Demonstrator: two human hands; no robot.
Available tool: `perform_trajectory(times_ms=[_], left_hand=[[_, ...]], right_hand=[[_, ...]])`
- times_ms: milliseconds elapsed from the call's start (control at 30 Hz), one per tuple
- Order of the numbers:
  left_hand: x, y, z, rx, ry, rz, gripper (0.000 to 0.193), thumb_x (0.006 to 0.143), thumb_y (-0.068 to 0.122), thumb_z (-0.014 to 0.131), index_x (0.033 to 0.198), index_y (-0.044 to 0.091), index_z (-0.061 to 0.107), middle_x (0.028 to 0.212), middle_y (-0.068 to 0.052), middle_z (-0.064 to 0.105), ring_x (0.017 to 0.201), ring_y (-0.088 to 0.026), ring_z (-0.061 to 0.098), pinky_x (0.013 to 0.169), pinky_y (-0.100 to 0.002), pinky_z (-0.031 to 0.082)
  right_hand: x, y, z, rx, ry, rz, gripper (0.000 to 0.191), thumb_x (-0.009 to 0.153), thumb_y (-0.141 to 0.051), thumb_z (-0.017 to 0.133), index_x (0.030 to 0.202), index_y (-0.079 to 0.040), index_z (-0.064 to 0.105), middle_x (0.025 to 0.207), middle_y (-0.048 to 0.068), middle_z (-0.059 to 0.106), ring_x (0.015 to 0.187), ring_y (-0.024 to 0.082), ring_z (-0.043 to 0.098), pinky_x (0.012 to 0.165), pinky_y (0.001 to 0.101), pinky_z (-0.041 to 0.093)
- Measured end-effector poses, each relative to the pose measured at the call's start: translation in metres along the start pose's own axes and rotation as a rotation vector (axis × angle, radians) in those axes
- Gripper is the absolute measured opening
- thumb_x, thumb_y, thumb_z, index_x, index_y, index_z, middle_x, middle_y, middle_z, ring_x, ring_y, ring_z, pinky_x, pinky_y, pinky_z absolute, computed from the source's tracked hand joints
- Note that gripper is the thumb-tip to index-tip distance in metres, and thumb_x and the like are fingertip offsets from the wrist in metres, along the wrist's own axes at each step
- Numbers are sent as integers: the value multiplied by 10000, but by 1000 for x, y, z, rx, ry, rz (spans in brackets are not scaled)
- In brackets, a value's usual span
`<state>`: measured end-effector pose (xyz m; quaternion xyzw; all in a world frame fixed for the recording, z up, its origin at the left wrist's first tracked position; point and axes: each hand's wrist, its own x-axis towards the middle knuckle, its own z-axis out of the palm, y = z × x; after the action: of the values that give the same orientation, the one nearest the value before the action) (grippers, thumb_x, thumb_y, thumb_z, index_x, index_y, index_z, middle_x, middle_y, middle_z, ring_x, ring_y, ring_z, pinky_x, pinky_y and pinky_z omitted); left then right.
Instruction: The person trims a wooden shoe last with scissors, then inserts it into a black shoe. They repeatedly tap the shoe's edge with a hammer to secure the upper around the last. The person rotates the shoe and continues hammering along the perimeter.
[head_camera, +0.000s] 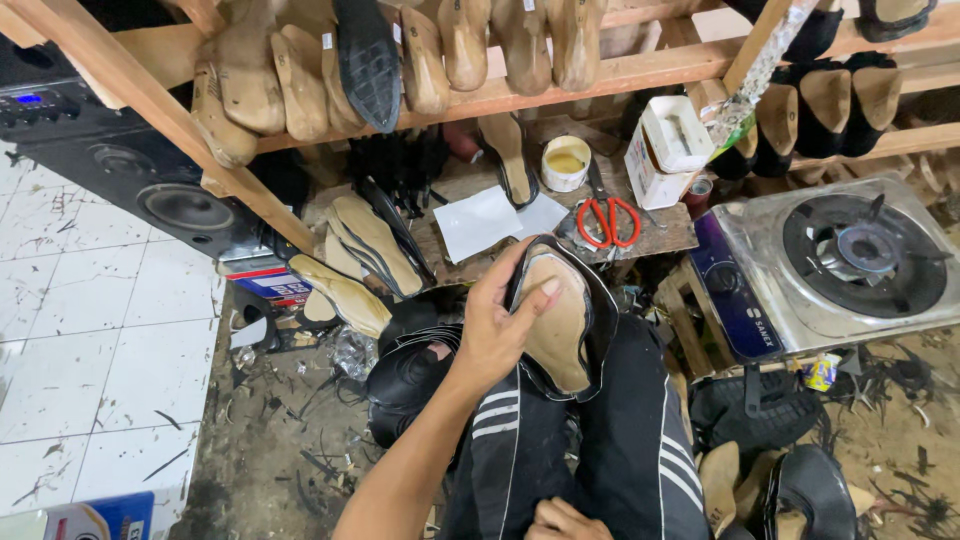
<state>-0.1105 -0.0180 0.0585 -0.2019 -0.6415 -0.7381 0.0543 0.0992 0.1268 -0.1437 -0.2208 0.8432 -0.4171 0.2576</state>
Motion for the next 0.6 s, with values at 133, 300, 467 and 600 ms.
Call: perform_trajectory(times_ms=[133,300,467,600], left_hand=[[0,14,7,8,-39,3,538,953,65,690,1451,-41,516,1355,-109,638,1258,-171,592,1122,-310,437],[-6,36,22,239,-59,155,456,923,66,712,1355,-18,595,1265,-147,687,1199,-232,659,1088,-326,478],[-19,47,48,272,-104,204,401,913,51,708,1304,11,633,1278,-150,698,1214,-292,689,1066,-350,506],[-34,48,60,287,-122,227,408,907,26,725,1307,24,641,1275,-155,699,1189,-319,687,1043,-367,518]], right_hand=[[-22,-9,-63,193,373,-435,241,970,-223,720,971,-28,578,1087,171,599,1061,260,625,961,334,455],[-68,-53,-159,928,285,16,465,964,-168,605,1399,-20,532,1154,55,620,1179,207,631,1075,399,505],[-105,-112,-221,946,230,66,266,1054,-55,636,1186,41,426,1058,153,546,844,302,553,797,445,508],[-115,-144,-243,349,296,129,288,993,-161,608,1259,-49,597,1162,75,665,1073,199,614,934,358,524]])
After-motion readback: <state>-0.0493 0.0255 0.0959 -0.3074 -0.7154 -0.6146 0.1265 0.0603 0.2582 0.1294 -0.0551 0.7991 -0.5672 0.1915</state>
